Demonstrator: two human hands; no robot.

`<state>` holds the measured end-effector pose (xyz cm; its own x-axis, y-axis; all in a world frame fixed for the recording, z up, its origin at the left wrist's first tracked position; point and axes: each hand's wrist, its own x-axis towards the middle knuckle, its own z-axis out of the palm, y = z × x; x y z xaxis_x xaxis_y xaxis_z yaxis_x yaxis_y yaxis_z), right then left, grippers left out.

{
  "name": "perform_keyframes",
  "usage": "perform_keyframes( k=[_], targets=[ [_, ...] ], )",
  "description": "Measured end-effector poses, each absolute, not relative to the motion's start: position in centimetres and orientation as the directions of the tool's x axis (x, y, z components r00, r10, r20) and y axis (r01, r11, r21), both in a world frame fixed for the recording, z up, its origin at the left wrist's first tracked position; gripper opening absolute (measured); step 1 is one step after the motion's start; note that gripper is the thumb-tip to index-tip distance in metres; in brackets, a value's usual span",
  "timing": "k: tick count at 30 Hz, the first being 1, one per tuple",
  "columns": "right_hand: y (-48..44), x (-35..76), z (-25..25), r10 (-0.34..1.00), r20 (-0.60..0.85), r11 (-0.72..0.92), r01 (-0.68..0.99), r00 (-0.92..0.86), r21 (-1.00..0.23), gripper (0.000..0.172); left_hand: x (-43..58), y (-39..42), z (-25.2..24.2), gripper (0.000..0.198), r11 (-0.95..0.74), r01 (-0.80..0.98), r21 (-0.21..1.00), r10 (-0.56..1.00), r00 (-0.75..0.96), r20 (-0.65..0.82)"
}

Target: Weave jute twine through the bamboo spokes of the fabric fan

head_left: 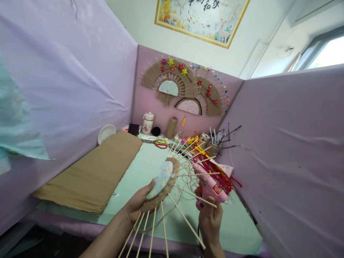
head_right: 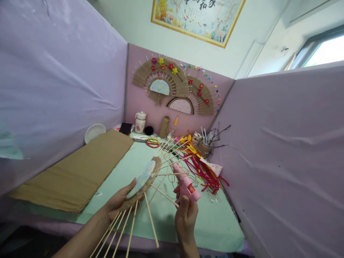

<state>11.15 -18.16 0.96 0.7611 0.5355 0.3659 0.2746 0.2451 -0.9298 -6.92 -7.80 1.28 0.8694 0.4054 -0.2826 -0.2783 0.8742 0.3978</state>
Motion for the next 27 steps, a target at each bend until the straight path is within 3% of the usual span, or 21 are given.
perform_keyframes(
  k=[27],
  targets=[
    [-18.2, 10.9, 1.1, 0.539, 0.339, 0.232, 0.251, 0.771, -0.940, 0.062, -6.9, -7.7, 1.1, 0.050, 0.890, -0.273, 0.365, 0.389, 0.873, -0.294]
  ],
)
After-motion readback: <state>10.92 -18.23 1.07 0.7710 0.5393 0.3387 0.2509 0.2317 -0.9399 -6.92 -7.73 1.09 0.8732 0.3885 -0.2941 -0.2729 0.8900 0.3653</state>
